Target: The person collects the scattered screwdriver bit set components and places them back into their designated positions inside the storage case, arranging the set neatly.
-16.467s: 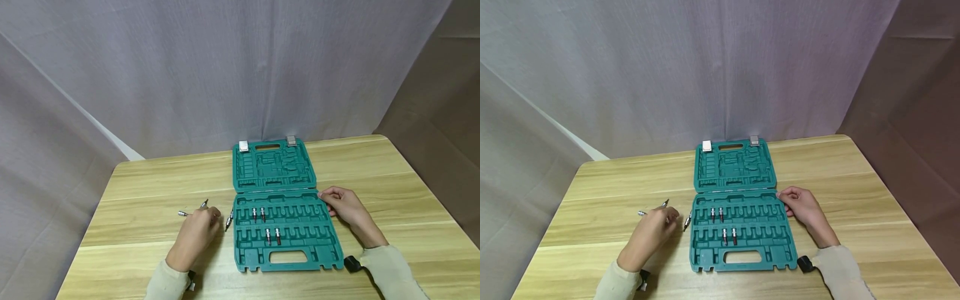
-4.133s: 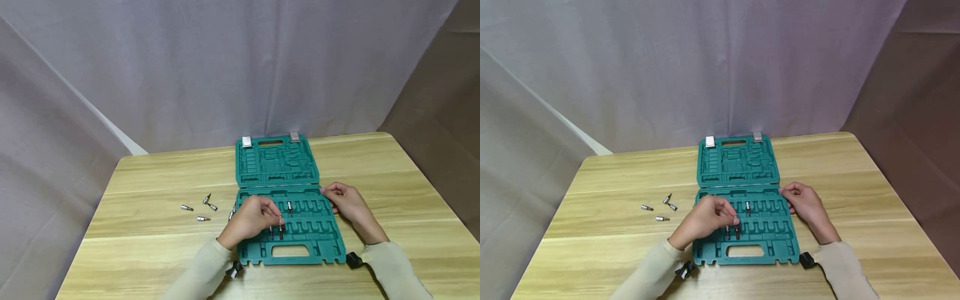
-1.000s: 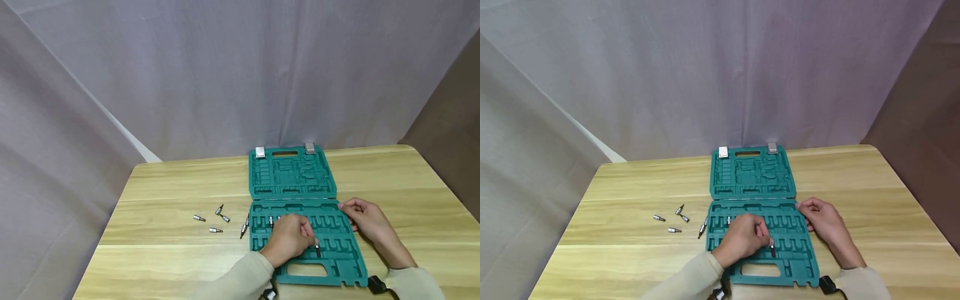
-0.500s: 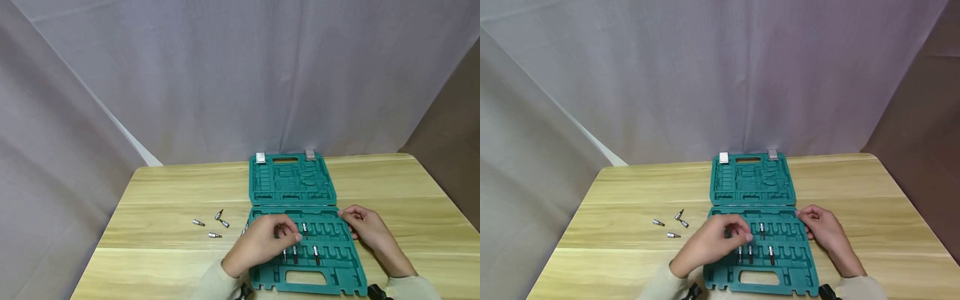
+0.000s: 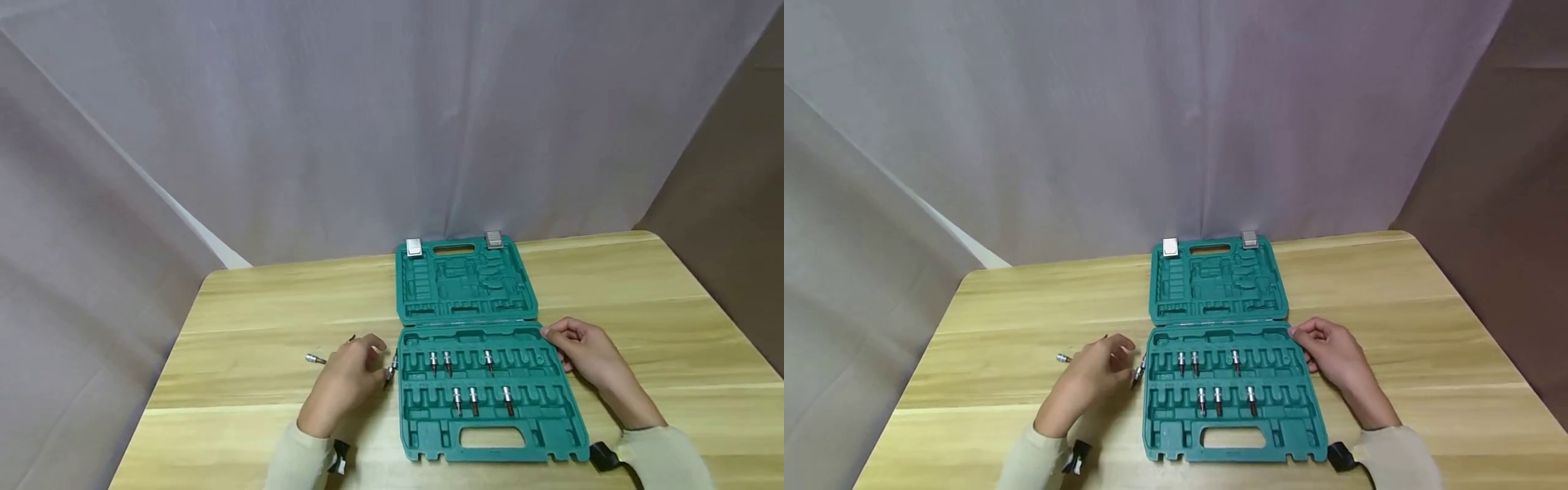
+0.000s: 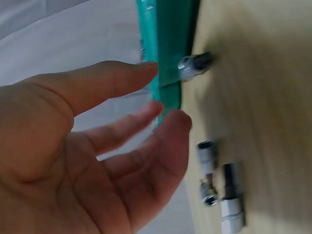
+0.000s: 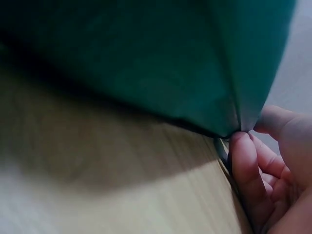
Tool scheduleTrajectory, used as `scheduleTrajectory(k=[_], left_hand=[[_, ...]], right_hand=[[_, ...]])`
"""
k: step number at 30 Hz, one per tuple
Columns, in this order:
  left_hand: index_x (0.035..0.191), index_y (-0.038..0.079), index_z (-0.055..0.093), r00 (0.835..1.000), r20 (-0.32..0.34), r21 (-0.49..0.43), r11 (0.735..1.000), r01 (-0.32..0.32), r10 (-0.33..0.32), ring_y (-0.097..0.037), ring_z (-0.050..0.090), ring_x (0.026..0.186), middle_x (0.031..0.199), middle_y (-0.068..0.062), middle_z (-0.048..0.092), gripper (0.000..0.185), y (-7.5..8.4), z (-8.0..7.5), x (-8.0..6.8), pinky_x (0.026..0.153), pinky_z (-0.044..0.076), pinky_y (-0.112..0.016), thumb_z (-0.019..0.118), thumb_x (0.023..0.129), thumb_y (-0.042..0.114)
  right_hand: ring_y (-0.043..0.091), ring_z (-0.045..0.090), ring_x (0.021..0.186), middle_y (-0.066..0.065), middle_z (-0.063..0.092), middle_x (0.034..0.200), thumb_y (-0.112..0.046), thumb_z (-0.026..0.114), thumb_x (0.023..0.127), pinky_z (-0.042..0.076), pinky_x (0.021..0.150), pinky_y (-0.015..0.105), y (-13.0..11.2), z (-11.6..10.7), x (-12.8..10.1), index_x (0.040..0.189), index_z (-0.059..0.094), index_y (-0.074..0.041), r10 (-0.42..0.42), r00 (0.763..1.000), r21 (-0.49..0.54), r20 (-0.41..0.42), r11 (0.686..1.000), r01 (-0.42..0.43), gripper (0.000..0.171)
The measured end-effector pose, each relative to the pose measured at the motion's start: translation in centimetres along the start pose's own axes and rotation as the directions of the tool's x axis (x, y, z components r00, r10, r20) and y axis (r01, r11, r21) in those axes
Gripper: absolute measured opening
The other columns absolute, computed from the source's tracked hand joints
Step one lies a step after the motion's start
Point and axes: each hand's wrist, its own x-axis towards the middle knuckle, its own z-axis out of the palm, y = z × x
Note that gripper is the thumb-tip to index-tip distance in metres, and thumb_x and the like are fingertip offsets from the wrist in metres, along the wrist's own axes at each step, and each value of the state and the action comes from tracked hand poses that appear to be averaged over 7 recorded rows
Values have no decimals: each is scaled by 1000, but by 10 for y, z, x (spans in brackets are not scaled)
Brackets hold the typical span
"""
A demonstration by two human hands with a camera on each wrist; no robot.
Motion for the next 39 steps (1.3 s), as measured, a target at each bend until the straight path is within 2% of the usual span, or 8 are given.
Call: scheduleTrajectory(k=[3, 7, 11, 14, 18, 26, 33, 39], left_hand=[[115, 4, 71, 999, -9, 11, 999, 34, -34, -22, 67, 91, 98, -6, 73, 32, -3, 7, -1, 80, 57, -42, 84, 87, 10], [111, 4, 73, 999, -46, 8, 1000, 16, -15, -16, 60, 77, 85, 0, 67, 30, -5, 13, 1, 70, 53, -34, 86, 85, 11], [104, 6, 74, 999, -48, -5, 1000, -1, 1, -11, 55, 68, 82, 4, 68, 21, -3, 17, 3, 65, 50, -30, 85, 86, 10], [96, 8, 73, 999, -37, -4, 1000, -4, 4, -10, 55, 65, 82, 5, 70, 14, -3, 20, 3, 63, 49, -29, 82, 86, 7], [92, 10, 71, 999, -37, 22, 1000, 3, -2, -11, 51, 61, 73, 5, 63, 12, -5, 20, 0, 58, 46, -28, 74, 85, 1], [88, 13, 69, 999, -46, 30, 999, 24, -22, -13, 50, 61, 71, 4, 57, 11, -8, 10, -1, 57, 43, -29, 70, 83, 3], [91, 14, 65, 996, -80, 13, 999, -44, 44, -11, 50, 65, 74, 5, 57, 12, -5, 11, 1, 56, 44, -26, 60, 92, 3], [103, 7, 71, 991, -93, -103, 989, -102, 92, -13, 57, 80, 89, 2, 64, 14, 8, 10, 2, 70, 51, -28, 57, 103, 5]], right_hand=[[12, 56, 63, 0, 60, 75, -32, 61, 109, 55, 57, 28, 3, 4, 4, 114, 66, 5, 13, 1000, 11, 14, 1000, -13, 37], [12, 56, 62, 0, 59, 75, -32, 61, 109, 55, 57, 28, 4, 3, 5, 114, 66, 4, 32, 999, 11, 7, 999, -32, 37], [12, 56, 62, -1, 60, 75, -33, 60, 109, 55, 57, 29, 3, 0, 3, 115, 66, 4, 35, 999, 12, 4, 999, -35, 39], [13, 57, 62, 0, 61, 76, -35, 61, 109, 56, 57, 29, 0, -2, 0, 115, 66, 4, 42, 999, 24, 9, 999, -42, 40], [13, 57, 62, 1, 61, 76, -34, 61, 109, 56, 57, 29, 1, 0, 0, 115, 67, 4, 45, 999, 26, 8, 999, -46, 39], [14, 55, 61, 3, 58, 75, -34, 62, 109, 54, 56, 28, -4, 1, 6, 113, 66, 3, 13, 1000, 6, 3, 1000, -13, 38], [13, 56, 61, 4, 59, 75, -34, 63, 108, 56, 56, 29, -6, -2, 6, 112, 66, 4, 15, 1000, 26, 4, 1000, -15, 38], [13, 56, 61, 3, 59, 75, -34, 63, 108, 56, 56, 29, -6, -4, 3, 114, 66, 3, 29, 999, 23, 16, 999, -30, 38]])
